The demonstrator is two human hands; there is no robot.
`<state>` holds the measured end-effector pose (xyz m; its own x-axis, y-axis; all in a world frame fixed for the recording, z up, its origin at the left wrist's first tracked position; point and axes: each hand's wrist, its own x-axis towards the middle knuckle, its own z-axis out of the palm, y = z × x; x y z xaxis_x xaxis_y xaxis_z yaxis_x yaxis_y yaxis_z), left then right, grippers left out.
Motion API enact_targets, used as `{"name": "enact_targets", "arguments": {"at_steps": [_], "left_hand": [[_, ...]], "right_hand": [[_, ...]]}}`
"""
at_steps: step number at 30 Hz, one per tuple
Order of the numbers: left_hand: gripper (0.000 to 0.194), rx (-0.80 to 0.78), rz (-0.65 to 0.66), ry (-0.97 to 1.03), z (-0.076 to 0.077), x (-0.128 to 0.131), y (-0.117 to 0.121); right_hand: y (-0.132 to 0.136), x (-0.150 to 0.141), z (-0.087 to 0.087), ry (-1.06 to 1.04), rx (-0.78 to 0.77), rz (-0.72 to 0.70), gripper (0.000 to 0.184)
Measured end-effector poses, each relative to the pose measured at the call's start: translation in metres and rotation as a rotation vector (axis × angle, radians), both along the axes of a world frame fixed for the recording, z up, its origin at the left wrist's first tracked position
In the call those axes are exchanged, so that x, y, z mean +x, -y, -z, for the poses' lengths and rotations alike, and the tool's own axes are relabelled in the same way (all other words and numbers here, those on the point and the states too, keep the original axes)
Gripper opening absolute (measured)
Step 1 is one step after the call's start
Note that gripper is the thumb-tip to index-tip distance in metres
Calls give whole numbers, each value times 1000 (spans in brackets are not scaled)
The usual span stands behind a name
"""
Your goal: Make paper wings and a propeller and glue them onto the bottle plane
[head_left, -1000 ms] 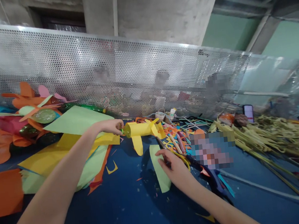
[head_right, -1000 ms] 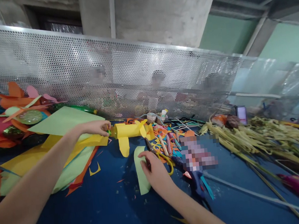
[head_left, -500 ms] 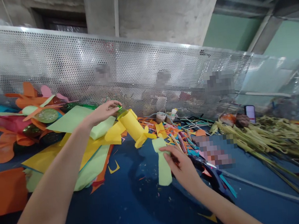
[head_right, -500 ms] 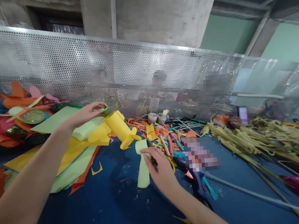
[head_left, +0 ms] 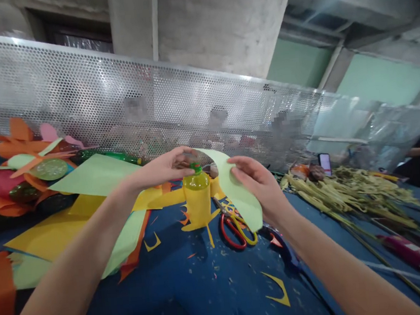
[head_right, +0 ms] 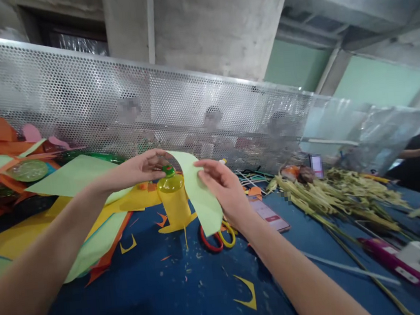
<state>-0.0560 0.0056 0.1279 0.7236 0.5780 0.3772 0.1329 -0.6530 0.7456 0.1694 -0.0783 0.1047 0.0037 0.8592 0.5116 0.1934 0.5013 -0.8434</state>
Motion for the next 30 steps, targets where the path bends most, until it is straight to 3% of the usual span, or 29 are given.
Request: {"name": "enact_targets", "arguments": {"at_steps": [3, 5, 8, 14, 19, 21, 25, 30], "left_hand": [[43, -9, 20, 53, 3, 6, -1], [48, -52, 15, 86, 7, 11, -4], [49, -121, 56, 167, 13, 18, -9], [58, -238, 17, 239, 21, 26, -13], [96, -200, 12, 264, 20, 28, -6], [102, -176, 9, 267, 20, 29, -2], [93, -106, -10, 250, 19, 29, 2], [50, -74, 13, 172, 19, 31, -1]], "right_hand": [[-13, -10, -23, -21, -56, -145, 24], [-23, -16, -28, -20, -103, -191, 26], [-34, -22, -27, -4, -144, -134, 27], [-32, -16, -21, 198, -44, 55, 29], [-28, -13, -24, 321, -49, 12, 25], [-29, -13, -24, 330, -34, 20, 24], [-29, -11, -26, 356, -45, -25, 24], [-28, -1, -28, 399, -38, -45, 24]]}}
